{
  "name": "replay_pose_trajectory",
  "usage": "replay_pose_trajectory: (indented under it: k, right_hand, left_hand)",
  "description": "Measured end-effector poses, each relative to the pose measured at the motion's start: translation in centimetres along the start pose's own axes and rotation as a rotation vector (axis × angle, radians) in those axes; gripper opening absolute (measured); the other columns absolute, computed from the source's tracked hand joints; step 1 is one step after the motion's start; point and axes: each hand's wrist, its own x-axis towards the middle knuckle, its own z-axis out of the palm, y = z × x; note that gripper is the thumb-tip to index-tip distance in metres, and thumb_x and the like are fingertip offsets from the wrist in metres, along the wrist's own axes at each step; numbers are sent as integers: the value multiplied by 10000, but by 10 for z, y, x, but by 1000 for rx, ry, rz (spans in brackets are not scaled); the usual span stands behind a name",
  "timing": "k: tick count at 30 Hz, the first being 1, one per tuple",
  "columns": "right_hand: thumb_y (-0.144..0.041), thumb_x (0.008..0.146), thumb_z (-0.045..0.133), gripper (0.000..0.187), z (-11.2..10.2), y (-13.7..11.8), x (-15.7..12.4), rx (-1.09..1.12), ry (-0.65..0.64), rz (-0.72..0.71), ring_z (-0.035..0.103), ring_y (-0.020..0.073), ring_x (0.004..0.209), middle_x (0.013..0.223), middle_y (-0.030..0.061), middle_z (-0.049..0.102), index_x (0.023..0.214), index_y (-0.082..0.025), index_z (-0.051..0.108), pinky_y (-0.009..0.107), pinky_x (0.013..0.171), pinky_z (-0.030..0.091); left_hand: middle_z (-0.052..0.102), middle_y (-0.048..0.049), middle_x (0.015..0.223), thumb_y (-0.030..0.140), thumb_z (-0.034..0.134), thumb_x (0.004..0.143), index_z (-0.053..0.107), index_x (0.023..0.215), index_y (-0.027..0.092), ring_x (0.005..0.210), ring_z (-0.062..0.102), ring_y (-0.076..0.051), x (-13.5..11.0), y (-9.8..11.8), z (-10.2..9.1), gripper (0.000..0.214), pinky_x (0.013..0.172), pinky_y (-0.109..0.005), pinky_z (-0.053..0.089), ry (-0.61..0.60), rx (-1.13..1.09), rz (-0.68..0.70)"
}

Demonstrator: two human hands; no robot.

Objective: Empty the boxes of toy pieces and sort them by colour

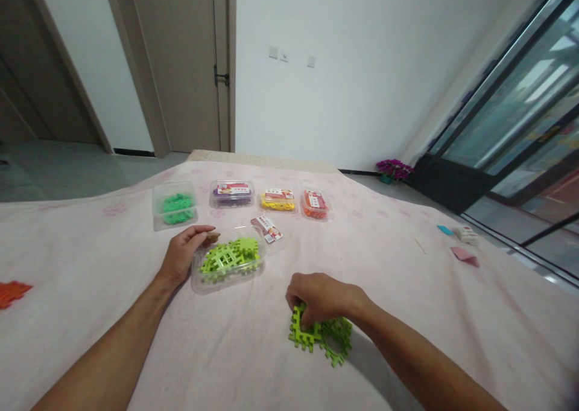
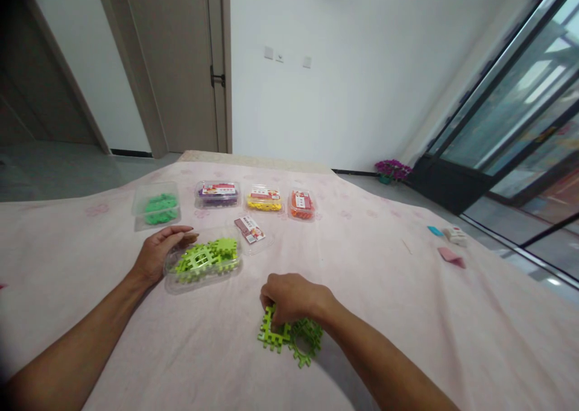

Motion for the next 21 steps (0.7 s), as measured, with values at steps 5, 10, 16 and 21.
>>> replay_pose_trajectory:
  k: [5,10,16,21]
  right_hand:
    - [-223,635,788,217,-10,10,16,280,33,8,520,119,625,725,-48,627,826,-212,687,225,557,319]
    - [-211,622,743,236,-36,5,54,932,320,-51,516,95,602,679,-55,597,794,-180,583,209,559,372]
    - [-265,699,774,254,-60,-38,119,1018,438,-22,491,85,540,659,-48,573,848,-175,589,192,468,370]
    - [-284,804,749,312,-56,-32,119,753,586,23,651,164,854,1059,60,699,1079,-171,655,301,734,552]
  left_hand:
    - [797,-104,861,428,828,643,738,949,147,836,751,-227,-1,2,2,425,854,-354,569,8,-23,1]
    - [797,-109,870,427,830,647,737,950,148,829,754,-239,0,2,3,423,853,-378,571,-8,-38,-5]
    - [793,-116,905,461,786,718,731,999,144,880,747,-255,-1,3,1,427,874,-387,558,-47,-3,20]
    - [754,-135,1110,579,660,820,731,1045,150,927,734,-264,-5,4,1,489,882,-400,552,-94,16,102]
